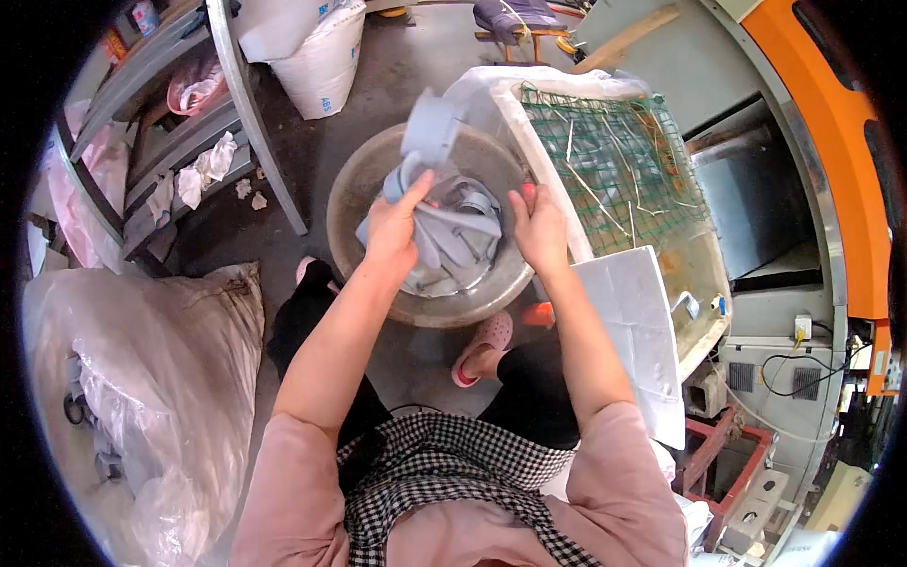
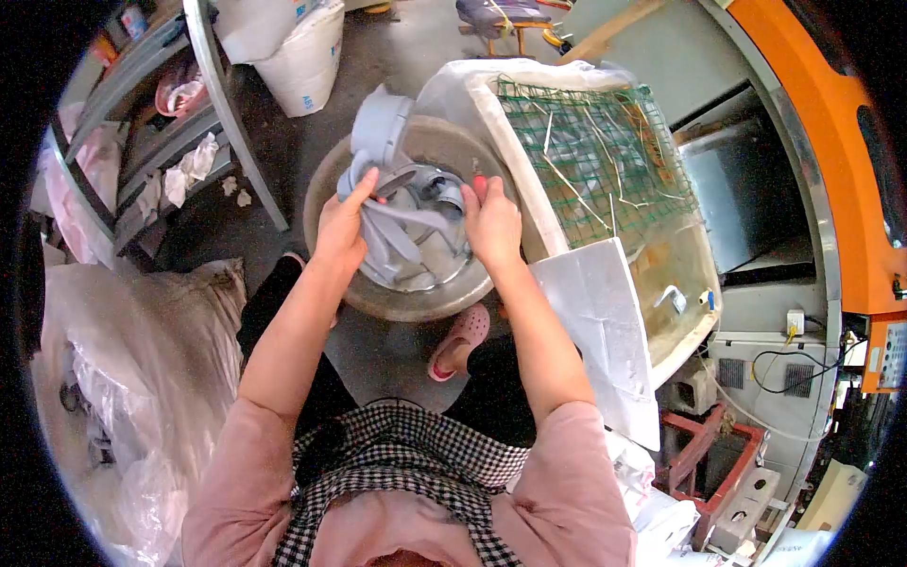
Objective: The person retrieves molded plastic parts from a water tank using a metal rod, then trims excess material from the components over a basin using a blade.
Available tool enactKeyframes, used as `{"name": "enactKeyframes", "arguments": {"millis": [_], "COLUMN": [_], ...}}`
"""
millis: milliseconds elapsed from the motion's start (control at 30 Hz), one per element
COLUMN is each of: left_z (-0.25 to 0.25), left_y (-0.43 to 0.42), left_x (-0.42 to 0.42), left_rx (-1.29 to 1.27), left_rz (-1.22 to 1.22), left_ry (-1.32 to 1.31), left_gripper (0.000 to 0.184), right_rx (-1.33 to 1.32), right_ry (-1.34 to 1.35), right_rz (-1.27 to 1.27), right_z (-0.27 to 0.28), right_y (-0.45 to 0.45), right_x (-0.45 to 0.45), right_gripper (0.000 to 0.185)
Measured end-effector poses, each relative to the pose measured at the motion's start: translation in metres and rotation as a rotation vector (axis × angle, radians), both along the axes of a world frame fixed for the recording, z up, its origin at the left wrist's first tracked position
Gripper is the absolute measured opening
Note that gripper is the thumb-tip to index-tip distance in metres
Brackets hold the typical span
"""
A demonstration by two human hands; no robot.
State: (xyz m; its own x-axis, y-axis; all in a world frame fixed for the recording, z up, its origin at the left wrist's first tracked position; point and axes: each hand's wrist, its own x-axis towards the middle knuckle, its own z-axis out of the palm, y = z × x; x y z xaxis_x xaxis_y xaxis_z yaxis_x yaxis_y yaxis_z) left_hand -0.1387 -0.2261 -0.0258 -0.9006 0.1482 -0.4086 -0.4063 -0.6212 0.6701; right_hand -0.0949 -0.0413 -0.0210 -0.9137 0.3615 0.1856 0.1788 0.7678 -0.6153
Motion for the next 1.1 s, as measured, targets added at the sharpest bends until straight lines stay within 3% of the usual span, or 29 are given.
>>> {"name": "enactKeyframes", "arguments": {"millis": [67, 100, 167, 200, 233, 267, 300, 367, 500, 600, 700, 733, 800, 833, 867, 900, 967, 1100], "left_z": [-0.007, -0.008, 0.002, 0.012, 0.020, 0.021, 0.023, 0.052, 0.088, 0.130, 0.167, 0.183, 0.191, 0.190, 0.189, 0.187, 0.168, 0.157], "left_y": [-0.002, -0.004, -0.007, -0.008, -0.006, -0.010, -0.008, -0.025, -0.078, -0.148, -0.228, -0.263, -0.349, -0.399, -0.460, -0.528, -0.630, -0.615], "left_x": [-0.002, -0.002, 0.010, 0.018, 0.024, 0.031, 0.038, 0.057, 0.092, 0.125, 0.150, 0.162, 0.179, 0.182, 0.183, 0.180, 0.160, 0.102], "left_rx": [0.013, 0.032, 0.063, 0.121, 0.063, -0.129, -0.114, 0.005, 0.002, -0.250, -0.641, -0.962, -1.142, -1.152, -1.118, -1.053, -0.994, -1.799], "left_rz": [0.034, 0.070, 0.022, 0.002, 0.026, 0.022, 0.111, 0.310, 0.525, 0.602, 0.852, 0.868, 0.905, 0.867, 0.808, 0.734, 0.609, 0.818], "left_ry": [0.032, 0.055, 0.069, 0.066, -0.041, 0.085, 0.130, 0.223, 0.364, 0.442, 0.387, 0.236, 0.230, 0.223, 0.218, 0.217, 0.209, 0.206], "left_gripper": [0.034, 0.034, 0.035, 0.035, 0.034, 0.032, 0.027, 0.019, 0.021, 0.023, 0.028, 0.029, 0.034, 0.037, 0.040, 0.044, 0.051, 0.058], "right_rx": [-0.249, -0.252, -0.052, 0.047, 0.060, 0.111, 0.162, 0.124, 0.089, 0.071, -0.298, -0.397, -0.529, -0.469, -0.576, -0.419, -0.362, -0.450], "right_ry": [0.024, 0.027, 0.300, 0.312, 0.274, 0.331, 0.242, 0.479, 0.669, 0.771, 0.752, 0.667, 0.541, 0.506, 0.461, 0.402, 0.429, 0.358], "right_rz": [-0.017, 0.001, 0.189, 0.166, 0.164, 0.257, 0.207, 0.301, 0.566, 0.772, 0.890, 0.870, 0.760, 0.685, 0.636, 0.512, 0.402, 0.059], "right_z": [-0.005, 0.001, 0.016, 0.009, -0.002, -0.012, 0.000, 0.004, 0.041, 0.082, 0.113, 0.123, 0.139, 0.132, 0.117, 0.123, 0.114, 0.088], "right_y": [-0.011, -0.024, -0.059, -0.067, -0.071, -0.073, -0.083, -0.098, -0.158, -0.222, -0.262, -0.259, -0.240, -0.217, -0.196, -0.177, -0.133, -0.055], "right_x": [0.003, 0.008, 0.020, 0.021, 0.020, 0.020, 0.025, 0.027, 0.050, 0.069, 0.077, 0.077, 0.070, 0.059, 0.041, 0.034, 0.011, -0.006], "right_gripper": [0.037, 0.037, 0.038, 0.037, 0.032, 0.028, 0.024, 0.024, 0.027, 0.019, 0.015, 0.012, 0.009, 0.011, 0.015, 0.019, 0.022, 0.027]}}
